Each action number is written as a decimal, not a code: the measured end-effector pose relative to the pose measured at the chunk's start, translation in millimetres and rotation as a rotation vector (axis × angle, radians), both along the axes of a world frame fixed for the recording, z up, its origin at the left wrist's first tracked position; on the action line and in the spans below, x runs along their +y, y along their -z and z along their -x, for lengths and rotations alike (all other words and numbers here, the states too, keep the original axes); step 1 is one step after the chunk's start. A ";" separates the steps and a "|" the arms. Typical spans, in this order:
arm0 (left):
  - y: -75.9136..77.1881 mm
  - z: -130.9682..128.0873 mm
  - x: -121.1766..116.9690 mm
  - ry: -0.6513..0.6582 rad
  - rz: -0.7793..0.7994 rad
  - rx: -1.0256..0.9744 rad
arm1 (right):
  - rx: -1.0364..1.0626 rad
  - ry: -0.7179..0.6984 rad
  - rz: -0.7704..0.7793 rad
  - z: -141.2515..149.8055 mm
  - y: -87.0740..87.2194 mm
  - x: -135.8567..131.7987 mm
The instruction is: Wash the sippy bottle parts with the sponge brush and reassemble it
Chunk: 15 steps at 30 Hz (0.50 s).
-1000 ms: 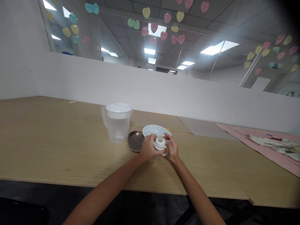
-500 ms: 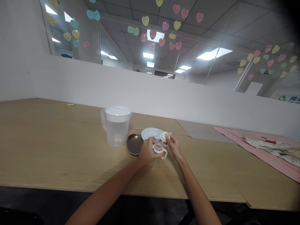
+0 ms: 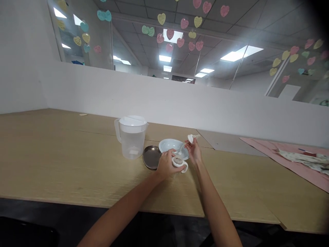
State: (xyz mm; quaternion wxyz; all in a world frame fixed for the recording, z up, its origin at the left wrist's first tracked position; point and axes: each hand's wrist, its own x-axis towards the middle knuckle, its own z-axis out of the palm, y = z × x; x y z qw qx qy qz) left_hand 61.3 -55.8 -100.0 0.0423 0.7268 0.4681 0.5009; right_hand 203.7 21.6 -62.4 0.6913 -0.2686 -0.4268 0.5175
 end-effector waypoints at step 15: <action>-107.4 33.7 -143.2 -0.115 -0.949 -0.449 | -0.565 0.264 0.015 9.2 22.1 2.4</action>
